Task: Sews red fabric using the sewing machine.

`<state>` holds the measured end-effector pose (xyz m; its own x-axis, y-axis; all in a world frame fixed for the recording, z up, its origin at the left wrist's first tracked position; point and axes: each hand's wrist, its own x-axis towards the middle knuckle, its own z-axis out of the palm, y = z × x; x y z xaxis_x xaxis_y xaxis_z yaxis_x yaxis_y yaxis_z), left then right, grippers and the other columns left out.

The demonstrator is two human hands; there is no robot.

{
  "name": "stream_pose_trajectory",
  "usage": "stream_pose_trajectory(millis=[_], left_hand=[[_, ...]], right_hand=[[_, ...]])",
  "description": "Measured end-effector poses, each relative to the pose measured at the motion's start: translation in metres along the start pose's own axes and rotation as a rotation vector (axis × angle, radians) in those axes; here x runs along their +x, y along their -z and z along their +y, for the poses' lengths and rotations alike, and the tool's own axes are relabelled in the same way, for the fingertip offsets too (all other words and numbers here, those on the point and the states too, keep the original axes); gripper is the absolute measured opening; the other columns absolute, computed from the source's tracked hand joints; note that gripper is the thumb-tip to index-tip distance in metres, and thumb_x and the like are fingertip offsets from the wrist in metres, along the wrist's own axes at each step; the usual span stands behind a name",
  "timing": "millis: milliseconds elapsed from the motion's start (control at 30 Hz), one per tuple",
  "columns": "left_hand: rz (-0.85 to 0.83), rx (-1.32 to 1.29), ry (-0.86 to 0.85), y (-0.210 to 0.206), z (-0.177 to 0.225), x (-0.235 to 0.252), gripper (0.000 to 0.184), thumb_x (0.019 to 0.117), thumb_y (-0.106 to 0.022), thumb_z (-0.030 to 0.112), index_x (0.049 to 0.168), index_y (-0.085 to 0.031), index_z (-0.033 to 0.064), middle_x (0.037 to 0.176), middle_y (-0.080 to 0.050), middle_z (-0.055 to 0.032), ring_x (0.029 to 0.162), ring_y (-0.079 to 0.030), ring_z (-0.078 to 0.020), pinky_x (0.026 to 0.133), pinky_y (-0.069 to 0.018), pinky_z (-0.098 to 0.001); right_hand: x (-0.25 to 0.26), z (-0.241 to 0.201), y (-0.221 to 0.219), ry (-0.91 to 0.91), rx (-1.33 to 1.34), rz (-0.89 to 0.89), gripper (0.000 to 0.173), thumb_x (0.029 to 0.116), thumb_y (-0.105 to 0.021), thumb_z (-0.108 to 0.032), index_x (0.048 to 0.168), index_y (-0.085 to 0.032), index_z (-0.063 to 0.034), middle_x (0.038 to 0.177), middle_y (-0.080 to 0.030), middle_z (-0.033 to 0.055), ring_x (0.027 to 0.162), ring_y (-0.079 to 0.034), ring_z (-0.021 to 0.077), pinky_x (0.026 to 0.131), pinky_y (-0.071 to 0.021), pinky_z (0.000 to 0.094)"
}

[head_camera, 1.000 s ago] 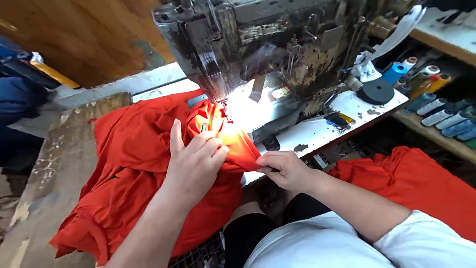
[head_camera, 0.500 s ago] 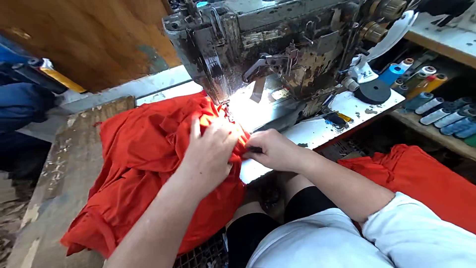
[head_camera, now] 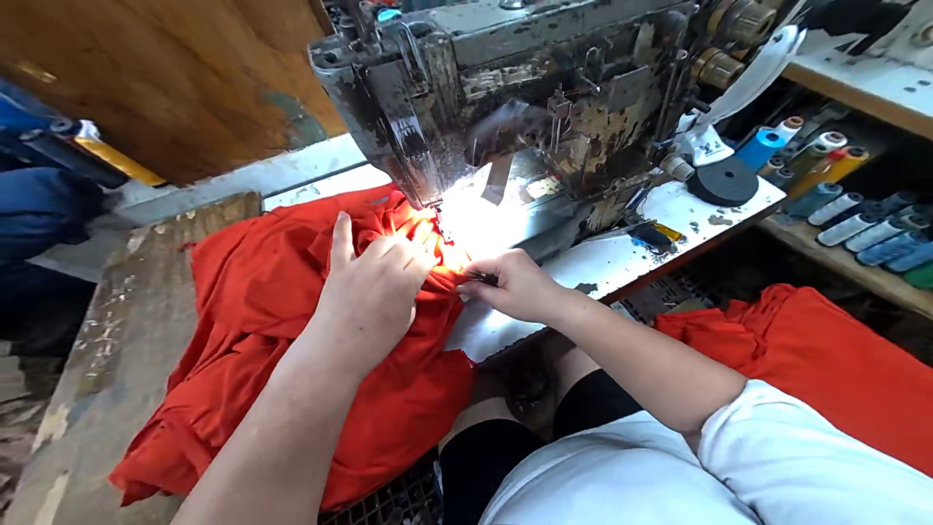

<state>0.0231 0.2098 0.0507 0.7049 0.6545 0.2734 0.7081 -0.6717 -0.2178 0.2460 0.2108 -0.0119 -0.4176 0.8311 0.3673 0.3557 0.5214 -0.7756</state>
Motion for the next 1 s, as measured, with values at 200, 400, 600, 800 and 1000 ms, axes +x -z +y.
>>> stream_pose_trajectory(millis=[200, 400, 600, 800, 1000], left_hand=[[-0.055, -0.198, -0.082, -0.007, 0.015, 0.004, 0.045, 0.0761, -0.078, 0.009, 0.121, -0.072, 0.0127, 0.130, -0.067, -0.0109, 0.131, -0.057, -0.0355, 0.109, -0.0337, -0.0740], [0.044, -0.192, -0.083, -0.016, -0.010, -0.025, 0.036, 0.0907, -0.054, 0.003, 0.114, -0.078, 0.0157, 0.099, -0.068, -0.0110, 0.105, -0.065, -0.0349, 0.108, -0.0308, -0.0742], [0.039, -0.090, -0.051, -0.023, -0.033, -0.011, 0.039, 0.0941, -0.054, -0.002, 0.119, -0.077, 0.0164, 0.105, -0.070, -0.0116, 0.109, -0.064, -0.0359, 0.107, -0.0312, -0.0726], [-0.121, 0.009, 0.196, -0.010, -0.036, 0.011, 0.032, 0.0884, -0.063, -0.007, 0.110, -0.076, 0.0133, 0.114, -0.070, -0.0099, 0.122, -0.061, -0.0354, 0.113, -0.0265, -0.0718], [-0.052, -0.151, 0.242, -0.007, 0.024, 0.010, 0.035, 0.0864, -0.064, 0.011, 0.120, -0.070, 0.0048, 0.130, -0.065, -0.0180, 0.133, -0.052, -0.0418, 0.113, -0.0221, -0.0764]], right_hand=[[-0.017, -0.014, 0.004, -0.047, 0.035, -0.028, 0.016, 0.0965, -0.071, -0.018, 0.094, -0.074, -0.0025, 0.084, -0.070, 0.0059, 0.076, -0.066, 0.0099, 0.072, -0.0565, 0.0293], [-0.054, -0.010, 0.007, 0.039, 0.033, 0.048, 0.017, 0.1000, -0.063, -0.014, 0.097, -0.074, -0.0012, 0.088, -0.071, 0.0057, 0.081, -0.065, 0.0039, 0.076, -0.0528, 0.0187], [-0.028, 0.005, -0.006, 0.066, -0.019, 0.112, 0.012, 0.0970, -0.068, -0.012, 0.096, -0.075, -0.0024, 0.090, -0.072, 0.0062, 0.082, -0.068, 0.0100, 0.076, -0.0578, 0.0278], [-0.003, 0.018, -0.023, 0.155, 0.042, 0.304, 0.012, 0.0930, -0.068, -0.004, 0.101, -0.077, -0.0028, 0.088, -0.074, 0.0066, 0.078, -0.069, 0.0106, 0.072, -0.0588, 0.0297], [-0.025, 0.028, -0.024, 0.145, 0.092, 0.212, 0.034, 0.0965, -0.057, 0.000, 0.125, -0.074, -0.0068, 0.135, -0.065, 0.0130, 0.100, -0.069, 0.0147, 0.086, -0.0598, 0.0331]])
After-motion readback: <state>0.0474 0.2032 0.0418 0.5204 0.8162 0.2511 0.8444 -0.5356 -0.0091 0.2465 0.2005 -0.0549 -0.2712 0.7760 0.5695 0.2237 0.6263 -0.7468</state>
